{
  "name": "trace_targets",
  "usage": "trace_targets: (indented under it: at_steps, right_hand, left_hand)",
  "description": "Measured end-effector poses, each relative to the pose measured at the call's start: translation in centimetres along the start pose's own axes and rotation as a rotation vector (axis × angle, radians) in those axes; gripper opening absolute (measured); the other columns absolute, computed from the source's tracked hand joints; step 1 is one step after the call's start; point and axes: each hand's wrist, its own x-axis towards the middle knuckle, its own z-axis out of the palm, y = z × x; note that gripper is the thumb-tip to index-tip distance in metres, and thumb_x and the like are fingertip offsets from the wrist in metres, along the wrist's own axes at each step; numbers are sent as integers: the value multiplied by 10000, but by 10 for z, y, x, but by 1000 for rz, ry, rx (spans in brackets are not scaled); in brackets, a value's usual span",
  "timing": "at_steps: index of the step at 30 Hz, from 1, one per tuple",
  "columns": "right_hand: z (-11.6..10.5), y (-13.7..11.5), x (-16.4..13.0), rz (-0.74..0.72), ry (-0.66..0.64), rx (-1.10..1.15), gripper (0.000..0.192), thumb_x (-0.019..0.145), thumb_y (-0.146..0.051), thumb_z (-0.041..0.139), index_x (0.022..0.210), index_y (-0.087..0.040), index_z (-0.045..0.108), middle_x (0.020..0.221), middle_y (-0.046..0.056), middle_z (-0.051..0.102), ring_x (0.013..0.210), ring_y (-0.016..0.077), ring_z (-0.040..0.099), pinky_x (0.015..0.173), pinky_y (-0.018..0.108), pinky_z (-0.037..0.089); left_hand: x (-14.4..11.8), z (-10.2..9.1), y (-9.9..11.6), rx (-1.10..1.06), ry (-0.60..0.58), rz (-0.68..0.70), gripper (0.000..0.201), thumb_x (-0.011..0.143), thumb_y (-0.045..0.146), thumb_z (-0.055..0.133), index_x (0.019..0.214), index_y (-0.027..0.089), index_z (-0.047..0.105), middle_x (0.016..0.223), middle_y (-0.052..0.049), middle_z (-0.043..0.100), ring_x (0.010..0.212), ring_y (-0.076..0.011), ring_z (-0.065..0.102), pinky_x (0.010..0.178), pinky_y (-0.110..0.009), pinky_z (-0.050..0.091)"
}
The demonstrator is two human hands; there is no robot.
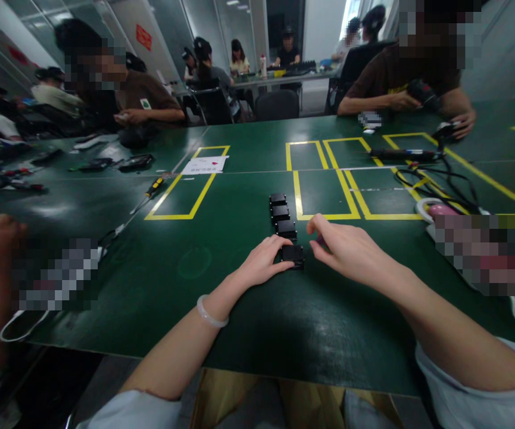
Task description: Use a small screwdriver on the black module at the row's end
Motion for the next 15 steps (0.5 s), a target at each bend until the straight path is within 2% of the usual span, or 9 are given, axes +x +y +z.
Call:
trace_targets:
  at_steps: [7,12,15]
  right_hand:
    - [-1,-1,1,18,-30,-21,177,963,-358,380,958,-209,476,724,20,620,612,171,549,546,268,270]
    - [-2,-1,0,6,0,13,135,926,-261,409,1040,-204,452,769,11,627,620,158,546,561,265,287]
    - [-2,-1,0,1,9,25,155,915,-285,437,1048,-205,443,799,13,631,643,160,554,566,263,295]
  left_hand:
    - [0,1,-1,-4,16,2,359,884,399,618,1191,241,520,1173,-67,570,1104,-256,545,952,-397,449]
    - [0,1,0,5,10,3,354,892,404,611,1183,227,516,1175,-71,567,1099,-253,543,939,-386,449]
    - [0,1,-1,3,12,7,358,890,403,613,1187,226,516,1169,-70,566,1092,-254,542,939,-388,449]
